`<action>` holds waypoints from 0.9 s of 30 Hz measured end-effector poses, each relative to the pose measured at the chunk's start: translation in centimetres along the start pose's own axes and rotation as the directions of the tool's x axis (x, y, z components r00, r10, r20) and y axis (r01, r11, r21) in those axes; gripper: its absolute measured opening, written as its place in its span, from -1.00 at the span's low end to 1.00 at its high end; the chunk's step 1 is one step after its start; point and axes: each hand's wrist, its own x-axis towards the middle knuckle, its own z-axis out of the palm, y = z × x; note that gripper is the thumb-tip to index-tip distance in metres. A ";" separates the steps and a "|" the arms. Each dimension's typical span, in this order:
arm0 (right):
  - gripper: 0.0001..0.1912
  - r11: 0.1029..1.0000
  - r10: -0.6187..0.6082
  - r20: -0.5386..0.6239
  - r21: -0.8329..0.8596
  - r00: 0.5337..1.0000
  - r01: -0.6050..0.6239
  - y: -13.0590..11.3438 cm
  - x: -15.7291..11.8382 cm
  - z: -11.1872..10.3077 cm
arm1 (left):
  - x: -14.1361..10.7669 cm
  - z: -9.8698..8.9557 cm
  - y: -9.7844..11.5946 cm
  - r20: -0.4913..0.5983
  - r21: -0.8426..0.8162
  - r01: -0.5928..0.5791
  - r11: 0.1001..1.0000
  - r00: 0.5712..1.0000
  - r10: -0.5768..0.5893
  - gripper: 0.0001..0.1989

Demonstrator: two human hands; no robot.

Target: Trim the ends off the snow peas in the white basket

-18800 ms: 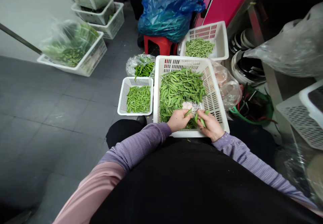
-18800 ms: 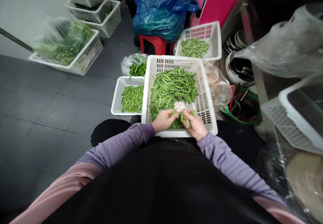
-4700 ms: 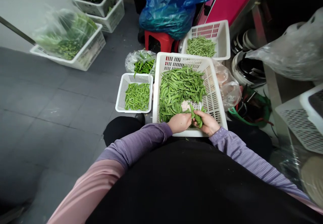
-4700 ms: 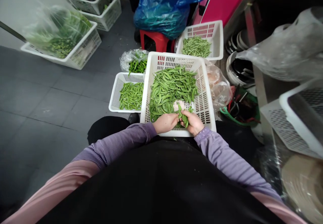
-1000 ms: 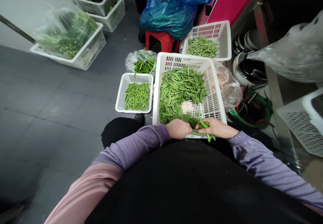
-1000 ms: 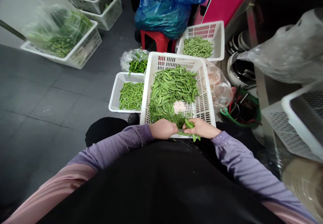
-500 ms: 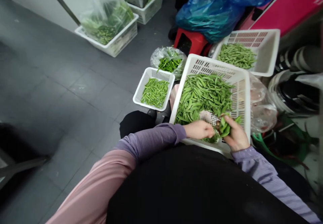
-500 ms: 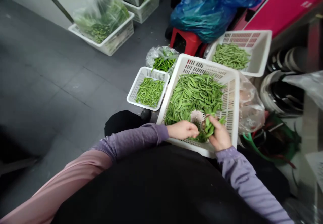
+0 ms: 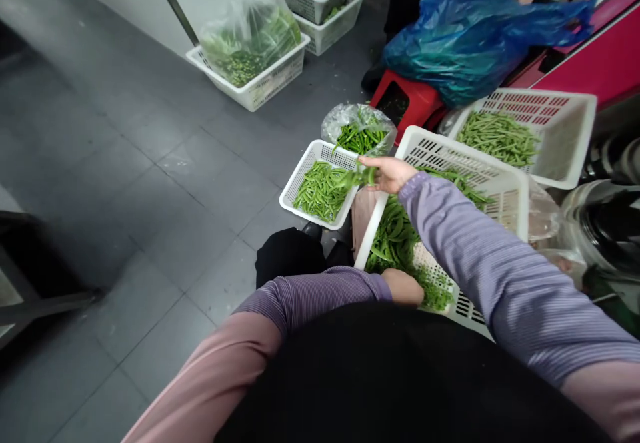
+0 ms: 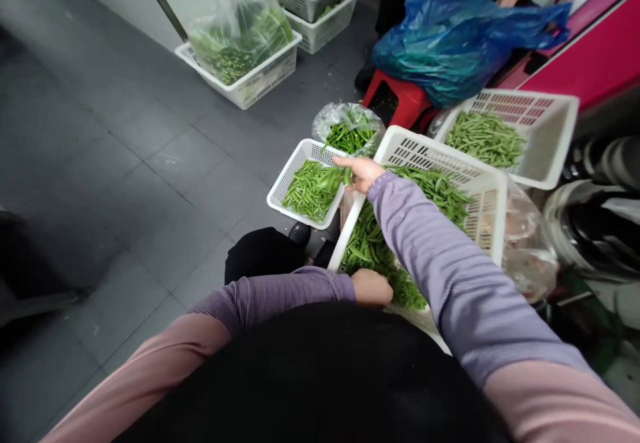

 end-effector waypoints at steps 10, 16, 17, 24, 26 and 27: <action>-0.83 0.652 -0.130 -0.159 -0.757 0.979 -0.036 10.9 -5.2 -13.8 | 0.3 1.0 -0.2 -0.096 0.157 0.004 0.988 0.995 0.012 -0.75; -0.97 0.679 -0.151 -0.300 -0.724 0.942 -0.121 21.6 -3.4 -14.9 | 1.2 0.7 -0.1 -0.187 0.208 0.162 0.965 0.975 -0.123 -0.70; -0.96 0.696 -0.146 -0.308 -0.707 0.940 -0.124 22.1 -3.3 -15.2 | 1.3 0.5 -0.2 -0.196 0.214 0.191 0.958 0.969 -0.149 -0.70; -0.88 0.764 -0.172 -0.394 -0.631 0.903 -0.129 21.7 -3.8 -17.7 | 2.2 -0.9 -0.6 -0.283 0.193 0.369 0.909 0.908 -0.308 -0.68; -0.95 0.771 -0.180 -0.399 -0.625 0.899 -0.123 21.4 -3.1 -16.6 | 2.2 -0.9 -0.3 -0.331 0.174 0.380 0.908 0.892 -0.310 -0.67; -0.98 0.778 -0.175 -0.400 -0.617 0.900 -0.123 21.3 -2.7 -15.9 | 2.0 -0.7 -0.2 -0.357 0.165 0.380 0.910 0.883 -0.304 -0.66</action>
